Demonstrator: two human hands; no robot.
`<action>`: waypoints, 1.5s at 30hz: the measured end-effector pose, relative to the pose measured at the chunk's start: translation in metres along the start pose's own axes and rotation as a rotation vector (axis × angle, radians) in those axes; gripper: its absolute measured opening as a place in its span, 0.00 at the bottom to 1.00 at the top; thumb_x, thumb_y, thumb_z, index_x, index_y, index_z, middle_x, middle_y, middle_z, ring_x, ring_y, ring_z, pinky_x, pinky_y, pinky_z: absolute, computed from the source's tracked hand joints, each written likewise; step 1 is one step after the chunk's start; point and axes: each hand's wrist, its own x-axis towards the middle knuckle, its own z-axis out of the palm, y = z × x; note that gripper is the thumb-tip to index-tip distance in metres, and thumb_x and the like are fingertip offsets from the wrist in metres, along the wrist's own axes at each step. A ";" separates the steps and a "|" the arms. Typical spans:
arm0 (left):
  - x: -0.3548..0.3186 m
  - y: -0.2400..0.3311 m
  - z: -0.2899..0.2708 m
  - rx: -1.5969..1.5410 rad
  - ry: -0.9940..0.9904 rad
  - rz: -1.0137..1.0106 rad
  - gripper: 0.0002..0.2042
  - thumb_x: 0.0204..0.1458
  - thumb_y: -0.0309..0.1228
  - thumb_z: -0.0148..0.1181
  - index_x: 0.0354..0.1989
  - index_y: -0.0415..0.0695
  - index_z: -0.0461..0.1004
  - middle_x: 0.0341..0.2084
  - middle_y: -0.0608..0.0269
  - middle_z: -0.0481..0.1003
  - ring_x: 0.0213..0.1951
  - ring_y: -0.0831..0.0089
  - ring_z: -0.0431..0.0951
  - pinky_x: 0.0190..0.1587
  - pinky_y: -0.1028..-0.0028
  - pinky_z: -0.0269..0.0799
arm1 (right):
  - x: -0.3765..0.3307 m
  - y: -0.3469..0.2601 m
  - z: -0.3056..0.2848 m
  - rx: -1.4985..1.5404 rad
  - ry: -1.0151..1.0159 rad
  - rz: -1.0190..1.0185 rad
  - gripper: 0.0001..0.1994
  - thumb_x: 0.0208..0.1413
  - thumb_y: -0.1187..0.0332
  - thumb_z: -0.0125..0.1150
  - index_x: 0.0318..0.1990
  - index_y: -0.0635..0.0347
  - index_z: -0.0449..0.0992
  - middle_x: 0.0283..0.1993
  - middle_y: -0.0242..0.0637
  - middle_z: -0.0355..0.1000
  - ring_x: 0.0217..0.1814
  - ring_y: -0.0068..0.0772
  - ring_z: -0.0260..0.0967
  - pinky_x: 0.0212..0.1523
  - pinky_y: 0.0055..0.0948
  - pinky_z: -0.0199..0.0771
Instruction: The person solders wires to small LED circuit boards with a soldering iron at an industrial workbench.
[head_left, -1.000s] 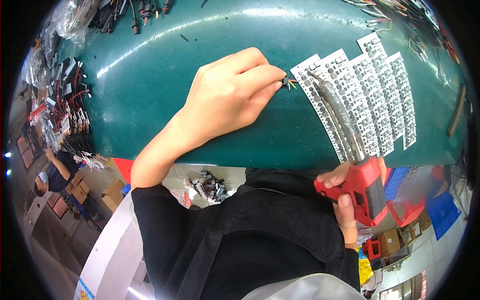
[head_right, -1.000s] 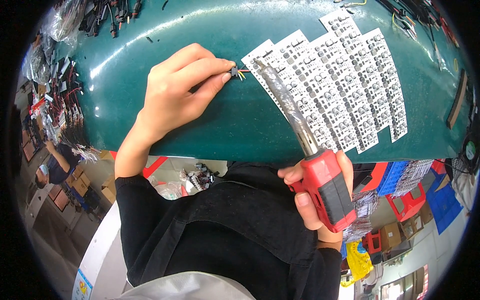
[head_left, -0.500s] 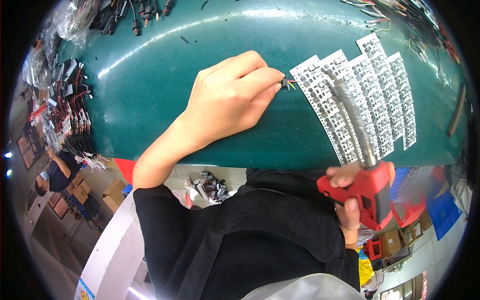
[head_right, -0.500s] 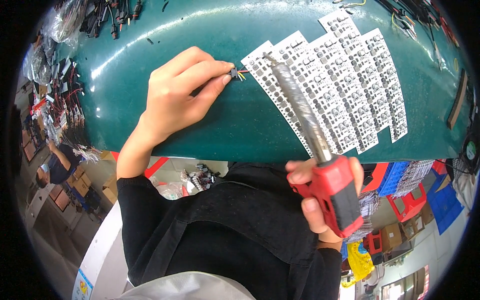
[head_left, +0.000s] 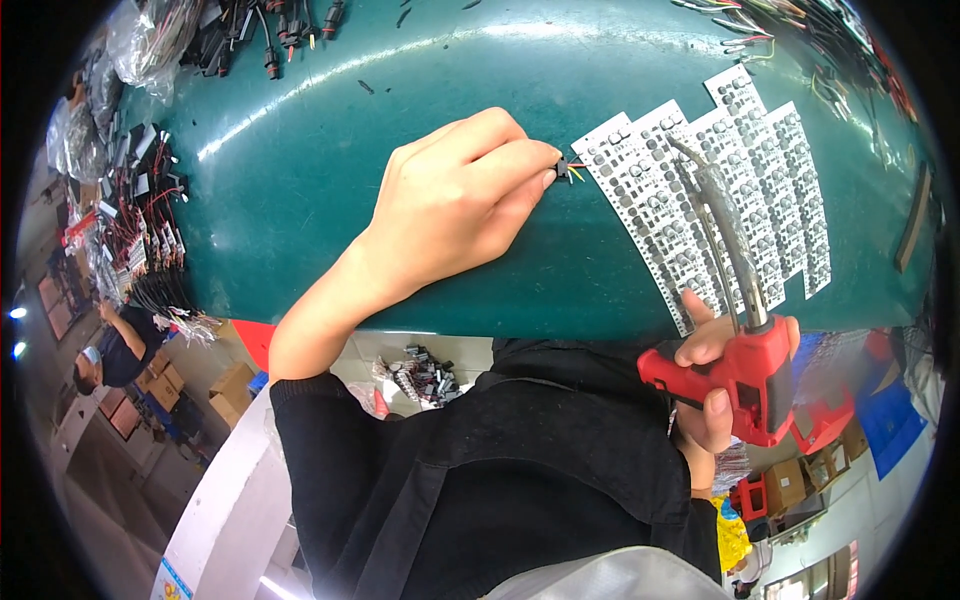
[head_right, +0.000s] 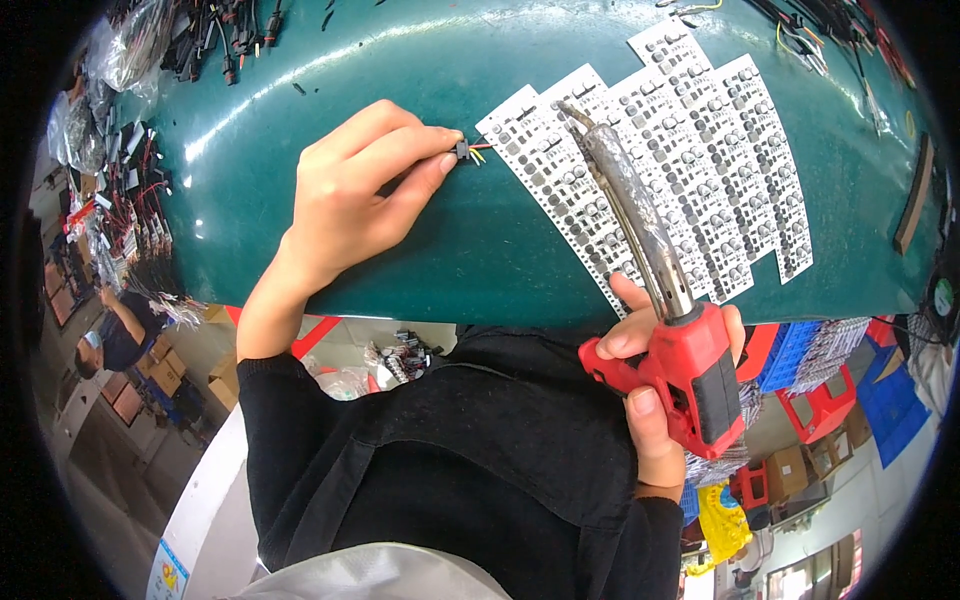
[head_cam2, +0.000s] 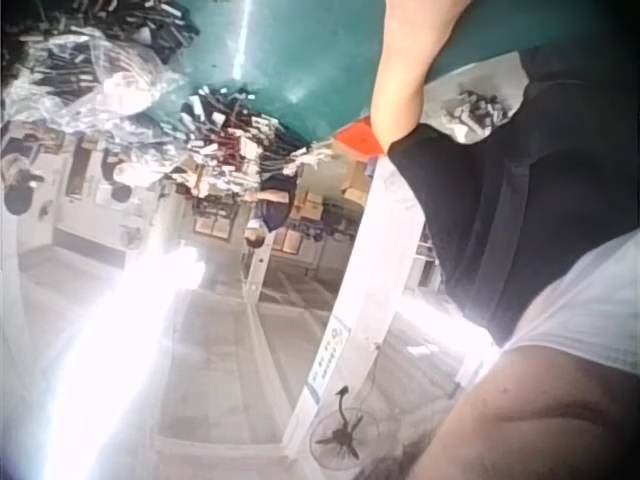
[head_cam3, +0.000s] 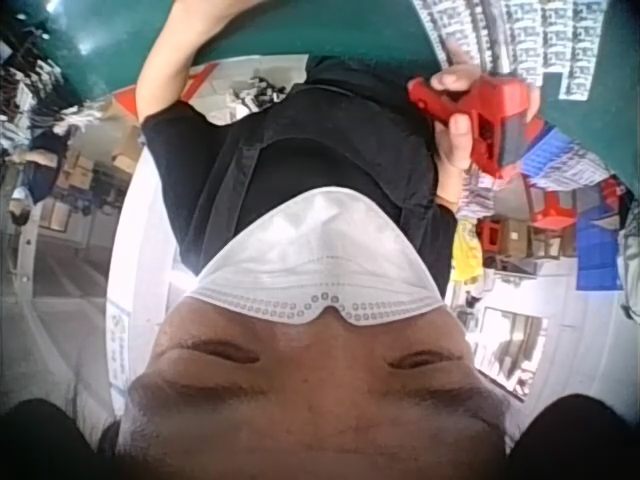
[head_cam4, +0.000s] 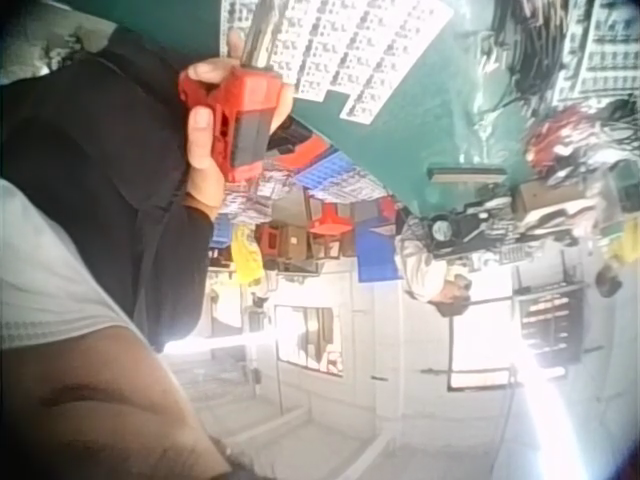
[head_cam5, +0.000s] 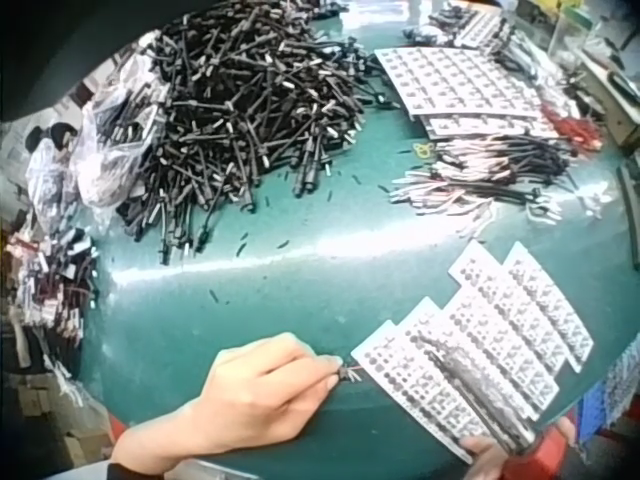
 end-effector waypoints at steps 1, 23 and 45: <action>0.000 0.000 0.000 0.013 0.003 0.005 0.07 0.39 0.24 0.63 0.29 0.44 0.75 0.22 0.66 0.70 0.23 0.70 0.74 0.24 0.74 0.71 | 0.001 0.001 -0.001 0.001 0.000 0.000 0.43 0.48 0.55 0.62 0.66 0.47 0.40 0.32 0.36 0.70 0.34 0.34 0.70 0.61 0.59 0.53; -0.007 0.025 0.010 -0.119 0.024 -0.273 0.05 0.43 0.19 0.62 0.28 0.37 0.73 0.19 0.66 0.70 0.19 0.83 0.69 0.22 0.85 0.63 | -0.006 0.002 -0.015 0.141 -0.260 0.085 0.40 0.51 0.70 0.57 0.66 0.51 0.36 0.38 0.49 0.69 0.39 0.42 0.70 0.40 0.44 0.75; -0.003 0.024 0.010 -0.174 0.027 -0.321 0.05 0.41 0.23 0.61 0.24 0.42 0.70 0.19 0.66 0.71 0.19 0.76 0.74 0.19 0.79 0.66 | -0.006 -0.008 -0.002 0.081 -0.166 0.136 0.40 0.49 0.73 0.57 0.66 0.55 0.38 0.37 0.50 0.70 0.40 0.43 0.70 0.46 0.48 0.72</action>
